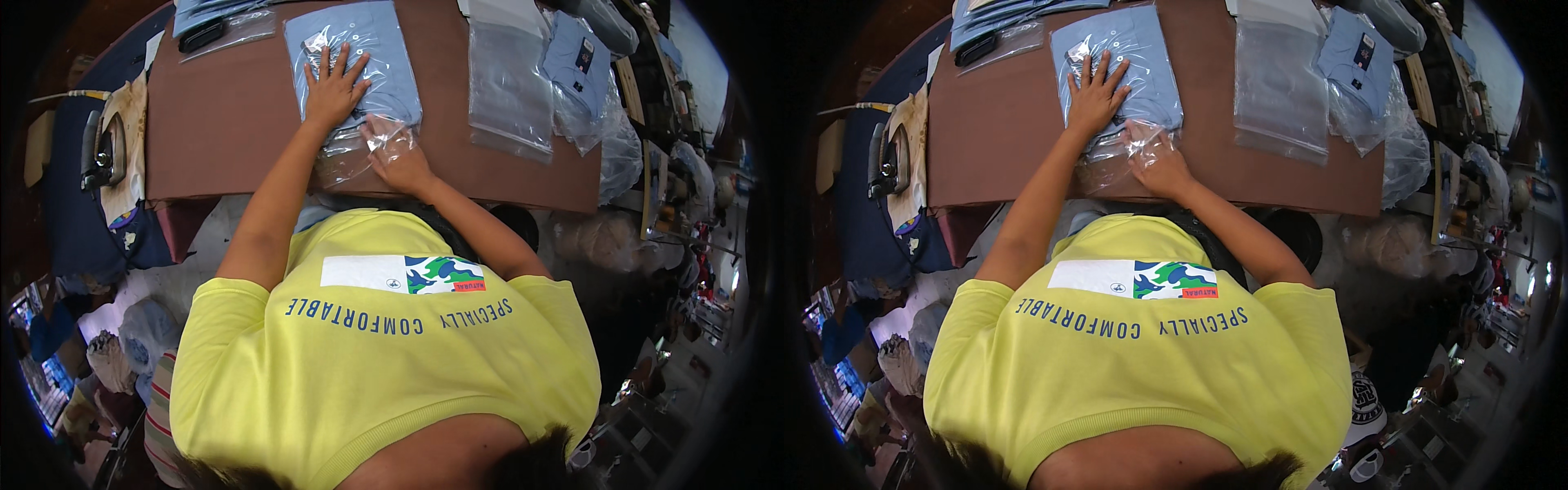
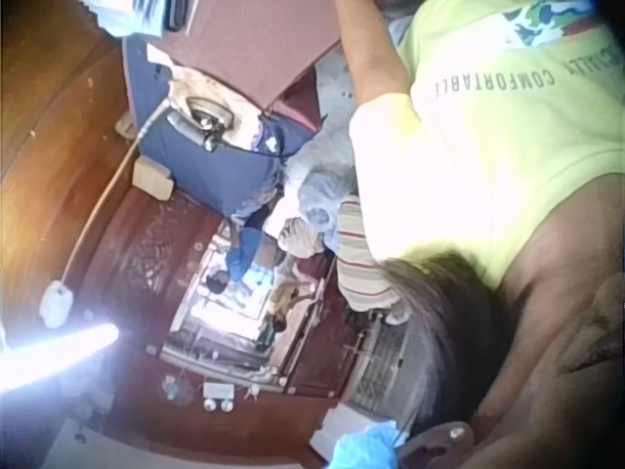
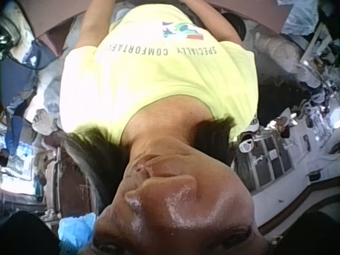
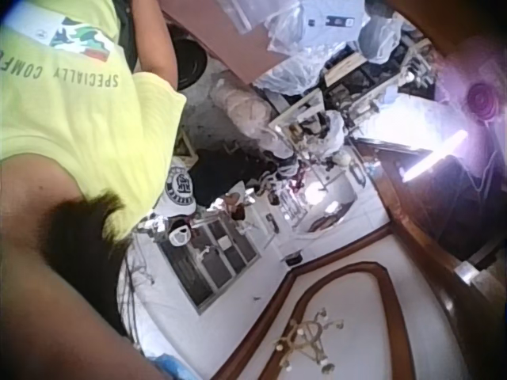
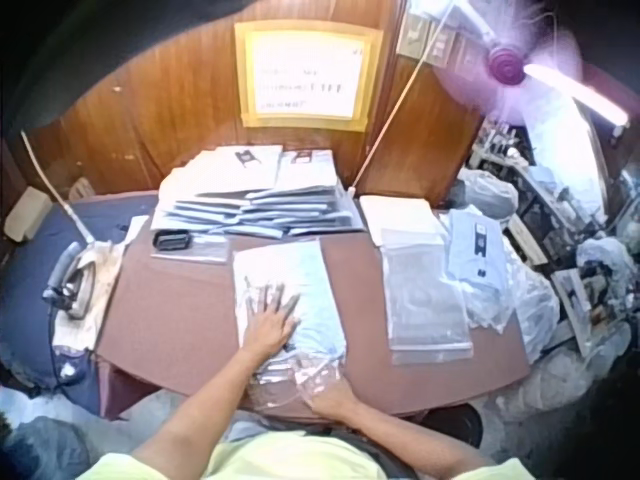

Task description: The person puts a folded blue shirt into a clear plastic bag and places it on a stack of similar items.

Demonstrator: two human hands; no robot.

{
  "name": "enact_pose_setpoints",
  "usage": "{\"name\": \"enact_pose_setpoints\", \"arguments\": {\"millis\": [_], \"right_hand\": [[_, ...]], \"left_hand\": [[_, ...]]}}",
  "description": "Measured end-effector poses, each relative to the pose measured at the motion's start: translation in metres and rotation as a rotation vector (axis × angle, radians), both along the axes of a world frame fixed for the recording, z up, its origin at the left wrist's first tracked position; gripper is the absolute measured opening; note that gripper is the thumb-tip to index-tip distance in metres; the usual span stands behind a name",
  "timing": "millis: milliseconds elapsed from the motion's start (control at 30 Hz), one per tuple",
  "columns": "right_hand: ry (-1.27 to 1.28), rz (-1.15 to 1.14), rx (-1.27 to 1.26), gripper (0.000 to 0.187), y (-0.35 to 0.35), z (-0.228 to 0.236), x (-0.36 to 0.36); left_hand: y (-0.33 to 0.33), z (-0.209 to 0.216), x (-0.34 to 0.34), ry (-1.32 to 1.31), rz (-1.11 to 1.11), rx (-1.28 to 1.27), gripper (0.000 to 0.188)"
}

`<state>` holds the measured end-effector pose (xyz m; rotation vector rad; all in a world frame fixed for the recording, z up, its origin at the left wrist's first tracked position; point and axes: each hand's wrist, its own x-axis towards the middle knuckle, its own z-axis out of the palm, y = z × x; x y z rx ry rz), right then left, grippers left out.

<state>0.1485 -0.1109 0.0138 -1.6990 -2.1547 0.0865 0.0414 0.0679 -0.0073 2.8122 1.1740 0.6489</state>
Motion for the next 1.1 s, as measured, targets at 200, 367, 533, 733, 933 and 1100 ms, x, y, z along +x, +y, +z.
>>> {"name": "enact_pose_setpoints", "arguments": {"millis": [200, 367, 533, 733, 933, 1100], "right_hand": [[0.005, -0.09, -0.026, 0.056, -0.006, -0.007, 0.017], [-0.006, -0.073, 0.008, 0.054, -0.015, -0.005, 0.015], [-0.105, -0.128, 0.018, 0.055, -0.01, 0.0, 0.006], [-0.07, -0.155, -0.034, 0.055, -0.012, -0.005, 0.003], [-0.098, 0.201, -0.113, 0.046, -0.042, 0.01, 0.048], [1.078, -0.313, -0.602, 0.031, -0.004, 0.056, 0.115]], "left_hand": [[0.001, 0.0, 0.001, -0.021, -0.011, 0.007, 0.052], [0.002, 0.001, 0.0, 0.035, -0.052, -0.035, 0.051], [0.013, 0.005, -0.001, -0.136, -0.073, -0.374, 0.051], [0.0, -0.001, -0.001, -0.015, -0.021, -0.079, 0.057], [-0.01, 0.014, -0.001, -0.025, -0.014, 0.088, 0.057], [-0.032, 0.024, -0.004, 0.007, -0.023, 0.024, 0.053]]}}
